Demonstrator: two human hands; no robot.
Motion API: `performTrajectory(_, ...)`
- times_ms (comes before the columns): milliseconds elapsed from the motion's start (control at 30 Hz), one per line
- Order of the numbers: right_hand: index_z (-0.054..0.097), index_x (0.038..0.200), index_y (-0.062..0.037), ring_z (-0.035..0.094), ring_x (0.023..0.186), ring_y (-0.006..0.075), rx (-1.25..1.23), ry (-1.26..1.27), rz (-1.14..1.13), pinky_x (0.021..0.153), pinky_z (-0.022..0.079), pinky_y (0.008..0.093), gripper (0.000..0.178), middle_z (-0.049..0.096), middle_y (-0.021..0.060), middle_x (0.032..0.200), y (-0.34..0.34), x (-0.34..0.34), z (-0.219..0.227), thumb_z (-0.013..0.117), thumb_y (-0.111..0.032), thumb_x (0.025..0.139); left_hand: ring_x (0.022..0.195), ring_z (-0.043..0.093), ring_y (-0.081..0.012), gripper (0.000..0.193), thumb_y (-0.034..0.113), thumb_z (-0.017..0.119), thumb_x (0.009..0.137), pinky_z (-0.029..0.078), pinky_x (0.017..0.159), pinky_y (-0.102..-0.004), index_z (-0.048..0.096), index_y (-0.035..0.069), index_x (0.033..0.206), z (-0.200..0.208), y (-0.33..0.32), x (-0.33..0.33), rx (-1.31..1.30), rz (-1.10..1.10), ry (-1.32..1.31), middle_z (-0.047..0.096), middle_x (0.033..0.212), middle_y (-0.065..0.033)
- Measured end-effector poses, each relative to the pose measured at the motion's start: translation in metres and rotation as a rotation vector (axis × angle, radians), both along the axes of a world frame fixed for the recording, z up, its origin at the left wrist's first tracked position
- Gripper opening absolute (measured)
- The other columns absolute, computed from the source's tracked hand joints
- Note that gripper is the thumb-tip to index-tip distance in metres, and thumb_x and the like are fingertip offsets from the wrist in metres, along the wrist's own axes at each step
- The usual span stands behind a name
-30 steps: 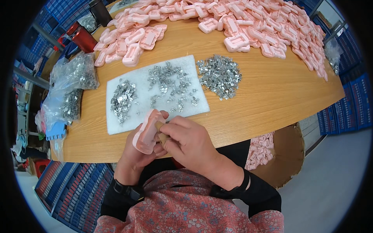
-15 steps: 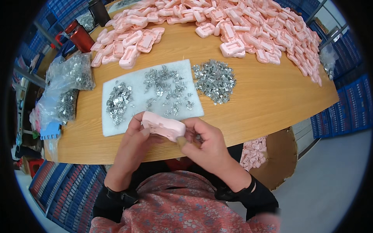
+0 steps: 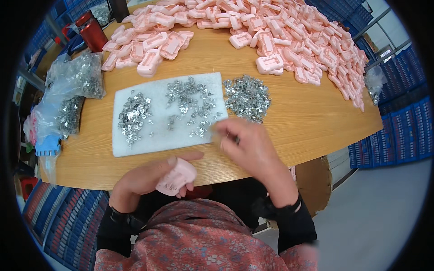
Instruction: The person inserts small metal components into pink plastic casings using a small metal tool. They pick up a casing, insert a metal piece, and then place the finished unit on the table, repeating this process continuously.
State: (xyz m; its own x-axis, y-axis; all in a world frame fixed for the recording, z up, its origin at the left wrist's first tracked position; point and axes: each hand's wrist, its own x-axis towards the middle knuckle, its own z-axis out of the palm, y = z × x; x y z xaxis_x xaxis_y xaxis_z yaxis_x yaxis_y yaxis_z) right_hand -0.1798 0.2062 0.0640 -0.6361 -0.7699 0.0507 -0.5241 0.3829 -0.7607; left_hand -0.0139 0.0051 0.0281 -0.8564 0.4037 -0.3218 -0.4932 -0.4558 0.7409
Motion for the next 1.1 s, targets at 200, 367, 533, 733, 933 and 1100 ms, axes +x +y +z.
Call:
performTrajectory(200, 0.068, 0.099, -0.0008, 0.064, 0.077, 0.0286, 0.049, 0.458, 0.117, 0.07, 0.052, 0.035, 0.015, 0.066, 0.0123, 0.09, -0.024, -0.048, -0.026, 0.065, -0.002, 0.085, 0.081, 0.065, -0.0173, 0.053, 0.041, 0.042, 0.104, 0.056, 0.072, -0.0325, 0.041, 0.006, 0.144, -0.013, 0.002, 0.002, 0.203, 0.282, -0.058, 0.065, 0.097, -0.0073)
performTrajectory(367, 0.068, 0.096, -0.0013, 0.061, 0.072, 0.0185, 0.037, 0.295, 0.019, 0.066, 0.048, 0.0301, 0.012, 0.063, 0.0078, 0.082, -0.03, -0.048, -0.026, 0.067, -0.003, 0.084, 0.083, 0.065, -0.0165, 0.049, 0.013, 0.058, 0.096, 0.057, 0.074, -0.0332, 0.043, 0.005, 0.141, -0.002, 0.002, -0.002, 0.14, 0.467, -0.021, 0.065, 0.099, -0.0091)
performTrajectory(533, 0.063, 0.09, 0.0002, 0.058, 0.065, 0.0138, -0.097, -0.048, -0.031, 0.06, 0.047, 0.0281, 0.013, 0.06, 0.0069, 0.076, -0.034, 0.002, -0.004, 0.069, -0.005, 0.079, 0.084, 0.064, -0.0145, 0.053, 0.003, 0.064, 0.09, 0.054, 0.077, -0.0299, 0.045, 0.006, 0.14, -0.005, 0.01, -0.014, 0.056, 0.649, 0.028, 0.064, 0.099, -0.0078)
performTrajectory(733, 0.058, 0.086, -0.0005, 0.055, 0.062, 0.0113, -0.149, -0.127, -0.007, 0.056, 0.046, 0.0255, 0.014, 0.054, 0.0054, 0.074, -0.036, 0.035, -0.015, 0.069, -0.002, 0.076, 0.086, 0.059, -0.0093, 0.054, 0.001, 0.065, 0.088, 0.051, 0.077, -0.0255, 0.047, 0.006, 0.139, -0.01, 0.018, -0.017, -0.065, 0.711, 0.093, 0.06, 0.097, -0.002)
performTrajectory(933, 0.059, 0.086, -0.0003, 0.056, 0.062, 0.012, -0.172, 0.011, 0.03, 0.056, 0.047, 0.0273, 0.015, 0.054, 0.0062, 0.073, -0.038, 0.042, -0.018, 0.071, -0.002, 0.077, 0.088, 0.057, -0.0068, 0.052, 0.0, 0.063, 0.089, 0.052, 0.078, -0.0251, 0.047, 0.006, 0.138, -0.013, 0.021, -0.014, -0.102, 0.733, 0.108, 0.058, 0.099, -0.0002)
performTrajectory(1100, 0.062, 0.088, -0.0001, 0.055, 0.062, 0.0129, -0.187, -0.04, 0.029, 0.058, 0.046, 0.0276, 0.013, 0.057, 0.006, 0.074, -0.037, 0.044, -0.011, 0.07, -0.004, 0.079, 0.087, 0.058, -0.0069, 0.05, 0.0, 0.062, 0.09, 0.052, 0.076, -0.0257, 0.048, 0.006, 0.137, -0.017, 0.021, -0.013, -0.118, 0.741, 0.131, 0.058, 0.099, -0.0004)
